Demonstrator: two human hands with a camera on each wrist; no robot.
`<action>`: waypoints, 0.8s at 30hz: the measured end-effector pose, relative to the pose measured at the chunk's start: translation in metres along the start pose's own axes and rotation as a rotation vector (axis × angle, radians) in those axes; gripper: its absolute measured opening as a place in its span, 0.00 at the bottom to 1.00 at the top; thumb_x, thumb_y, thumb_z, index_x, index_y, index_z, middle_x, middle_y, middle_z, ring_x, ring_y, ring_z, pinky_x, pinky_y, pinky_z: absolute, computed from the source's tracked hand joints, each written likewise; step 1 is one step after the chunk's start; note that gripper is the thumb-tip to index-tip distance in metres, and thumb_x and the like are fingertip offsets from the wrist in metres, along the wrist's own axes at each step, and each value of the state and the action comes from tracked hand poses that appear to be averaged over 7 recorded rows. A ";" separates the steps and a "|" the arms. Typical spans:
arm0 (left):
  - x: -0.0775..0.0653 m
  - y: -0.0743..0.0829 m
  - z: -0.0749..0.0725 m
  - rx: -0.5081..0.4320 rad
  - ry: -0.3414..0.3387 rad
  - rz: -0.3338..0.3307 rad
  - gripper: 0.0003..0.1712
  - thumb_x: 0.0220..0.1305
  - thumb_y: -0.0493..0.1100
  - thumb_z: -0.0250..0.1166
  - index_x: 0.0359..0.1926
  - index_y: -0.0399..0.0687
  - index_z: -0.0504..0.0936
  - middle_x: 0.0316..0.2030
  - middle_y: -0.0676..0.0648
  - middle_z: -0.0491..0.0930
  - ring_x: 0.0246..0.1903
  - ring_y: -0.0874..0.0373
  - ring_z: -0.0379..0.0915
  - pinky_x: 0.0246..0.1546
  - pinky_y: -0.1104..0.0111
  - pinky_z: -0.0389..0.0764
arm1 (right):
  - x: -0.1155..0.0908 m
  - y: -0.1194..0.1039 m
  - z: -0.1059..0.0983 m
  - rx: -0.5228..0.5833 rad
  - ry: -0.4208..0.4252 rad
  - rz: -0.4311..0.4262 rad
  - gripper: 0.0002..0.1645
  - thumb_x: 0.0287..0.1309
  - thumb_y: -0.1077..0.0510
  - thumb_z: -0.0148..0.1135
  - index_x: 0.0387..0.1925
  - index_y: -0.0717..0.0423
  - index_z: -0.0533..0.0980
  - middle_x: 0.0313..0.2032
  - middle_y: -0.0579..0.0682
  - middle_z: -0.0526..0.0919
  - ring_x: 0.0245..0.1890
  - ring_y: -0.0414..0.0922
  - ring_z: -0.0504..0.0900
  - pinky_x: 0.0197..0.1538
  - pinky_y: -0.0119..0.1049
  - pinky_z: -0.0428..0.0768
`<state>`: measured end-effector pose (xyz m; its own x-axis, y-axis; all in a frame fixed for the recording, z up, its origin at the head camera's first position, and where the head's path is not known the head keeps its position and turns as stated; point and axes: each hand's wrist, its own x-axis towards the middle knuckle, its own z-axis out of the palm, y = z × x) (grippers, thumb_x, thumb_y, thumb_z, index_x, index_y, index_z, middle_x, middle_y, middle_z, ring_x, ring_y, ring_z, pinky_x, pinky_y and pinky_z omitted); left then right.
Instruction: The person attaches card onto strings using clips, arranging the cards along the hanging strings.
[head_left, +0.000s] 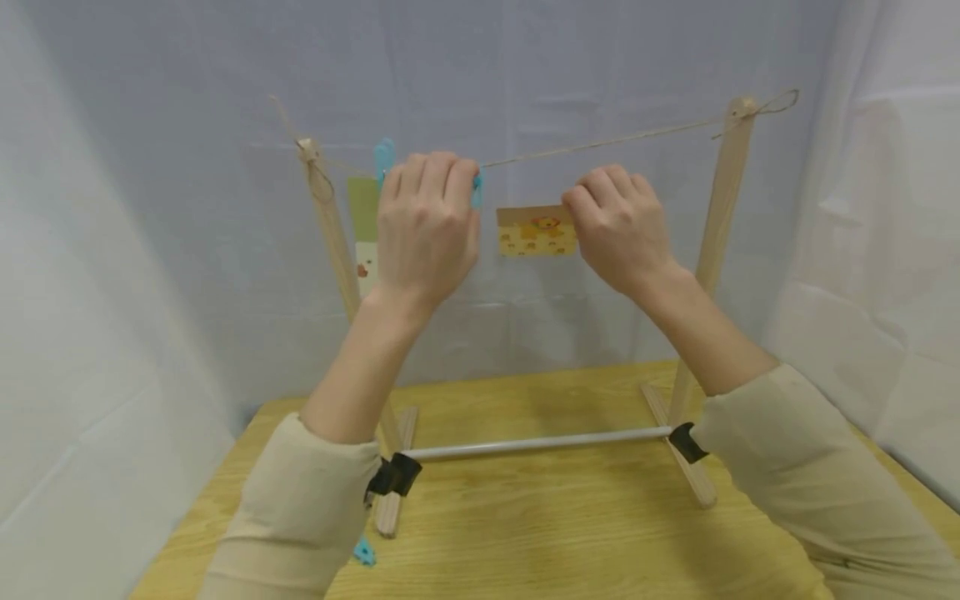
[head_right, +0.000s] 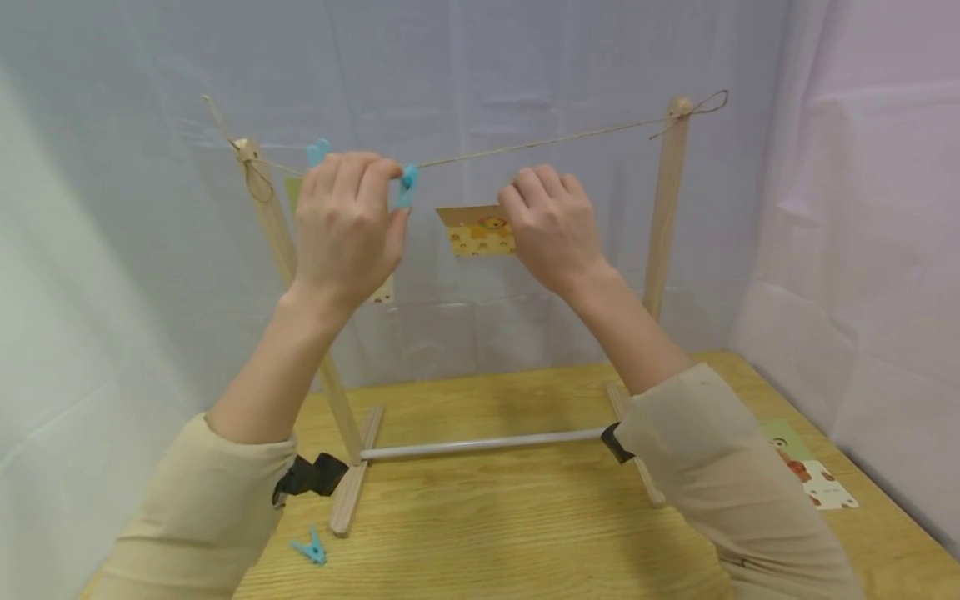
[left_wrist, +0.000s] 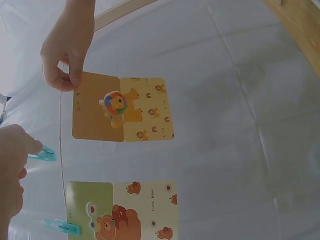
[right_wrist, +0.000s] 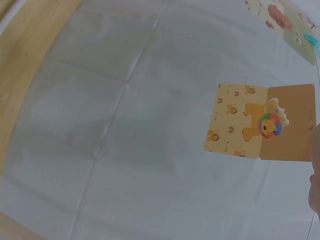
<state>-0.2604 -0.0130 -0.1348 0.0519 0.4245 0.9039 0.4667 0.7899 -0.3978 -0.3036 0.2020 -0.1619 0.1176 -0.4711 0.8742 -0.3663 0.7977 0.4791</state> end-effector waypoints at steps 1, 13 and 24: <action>0.000 0.000 0.000 0.008 -0.005 -0.001 0.08 0.62 0.31 0.50 0.37 0.34 0.75 0.34 0.40 0.76 0.36 0.45 0.69 0.39 0.61 0.69 | 0.001 0.000 0.000 -0.002 0.000 -0.002 0.12 0.63 0.69 0.47 0.25 0.66 0.73 0.27 0.59 0.76 0.32 0.57 0.75 0.26 0.44 0.70; 0.004 -0.006 -0.001 0.050 -0.016 -0.003 0.08 0.65 0.34 0.52 0.37 0.34 0.77 0.34 0.40 0.78 0.36 0.45 0.71 0.38 0.60 0.70 | 0.000 0.000 0.001 0.020 -0.021 0.010 0.12 0.63 0.69 0.47 0.25 0.66 0.73 0.27 0.59 0.76 0.33 0.58 0.75 0.27 0.45 0.72; 0.011 -0.008 0.006 0.101 -0.070 -0.002 0.11 0.66 0.34 0.49 0.35 0.34 0.78 0.33 0.40 0.78 0.35 0.46 0.72 0.37 0.60 0.71 | -0.001 0.009 0.000 0.010 -0.038 0.041 0.12 0.63 0.68 0.48 0.25 0.67 0.74 0.27 0.60 0.75 0.33 0.59 0.75 0.27 0.46 0.68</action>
<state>-0.2684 -0.0121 -0.1222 -0.0123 0.4495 0.8932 0.3754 0.8300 -0.4125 -0.3071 0.2098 -0.1586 0.0673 -0.4520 0.8895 -0.3789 0.8131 0.4419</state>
